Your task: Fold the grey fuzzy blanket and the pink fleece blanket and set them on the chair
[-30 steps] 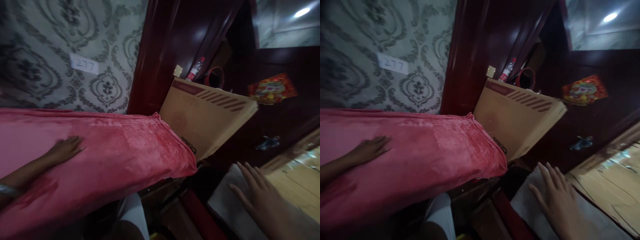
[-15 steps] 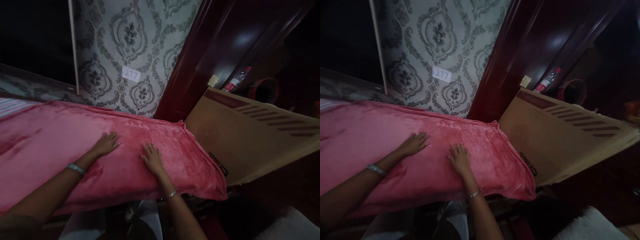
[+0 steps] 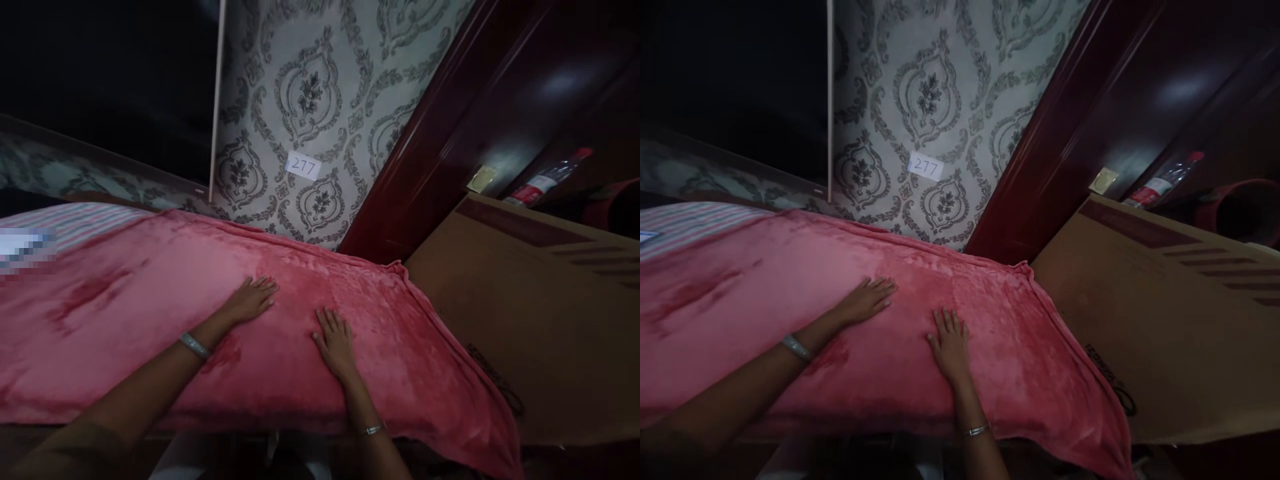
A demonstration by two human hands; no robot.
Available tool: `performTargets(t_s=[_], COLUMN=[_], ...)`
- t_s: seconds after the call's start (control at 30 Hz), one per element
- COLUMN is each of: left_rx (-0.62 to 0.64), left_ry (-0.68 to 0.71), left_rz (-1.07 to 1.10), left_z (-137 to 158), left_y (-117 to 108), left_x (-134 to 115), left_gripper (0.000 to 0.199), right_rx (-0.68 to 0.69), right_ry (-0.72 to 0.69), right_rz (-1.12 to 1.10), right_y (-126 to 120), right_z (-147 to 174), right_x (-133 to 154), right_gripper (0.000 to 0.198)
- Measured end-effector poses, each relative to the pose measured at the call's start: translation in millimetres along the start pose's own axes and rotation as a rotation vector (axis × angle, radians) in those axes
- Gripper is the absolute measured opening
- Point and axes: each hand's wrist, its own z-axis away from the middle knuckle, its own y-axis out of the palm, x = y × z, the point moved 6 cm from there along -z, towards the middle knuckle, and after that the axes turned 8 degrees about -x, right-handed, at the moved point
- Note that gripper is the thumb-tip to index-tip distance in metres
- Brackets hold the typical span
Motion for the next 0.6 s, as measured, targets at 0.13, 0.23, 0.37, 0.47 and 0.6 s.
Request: performTargets(t_s=[0.13, 0.23, 0.37, 0.47, 0.6], left_rx=[-0.01, -0.021, -0.047, -0.076, -0.117], left_ry=[-0.05, -0.157, -0.345, -0.506, -0.708], left_rz=[-0.039, -0.078, -0.154, -0.238, -0.349], left_z=[5, 19, 62, 108, 172], left_y=[-6, -17, -48, -79, -116], left_x=[6, 29, 77, 113, 146], left_gripper=[0.055, 0.059, 0.059, 0.058, 0.058], right_rx=[-0.017, -0.036, -0.074, -0.111, -0.148], right_ry=[-0.034, -0.07, -0.089, -0.112, -0.12], right_rz=[-0.007, 0.015, 0.052, 0.048, 0.053], right_y=[1, 6, 20, 29, 34], right_z=[1, 3, 5, 5, 5], right_x=[0, -2, -10, -15, -17], right_gripper=[0.056, 0.056, 0.057, 0.06, 0.063])
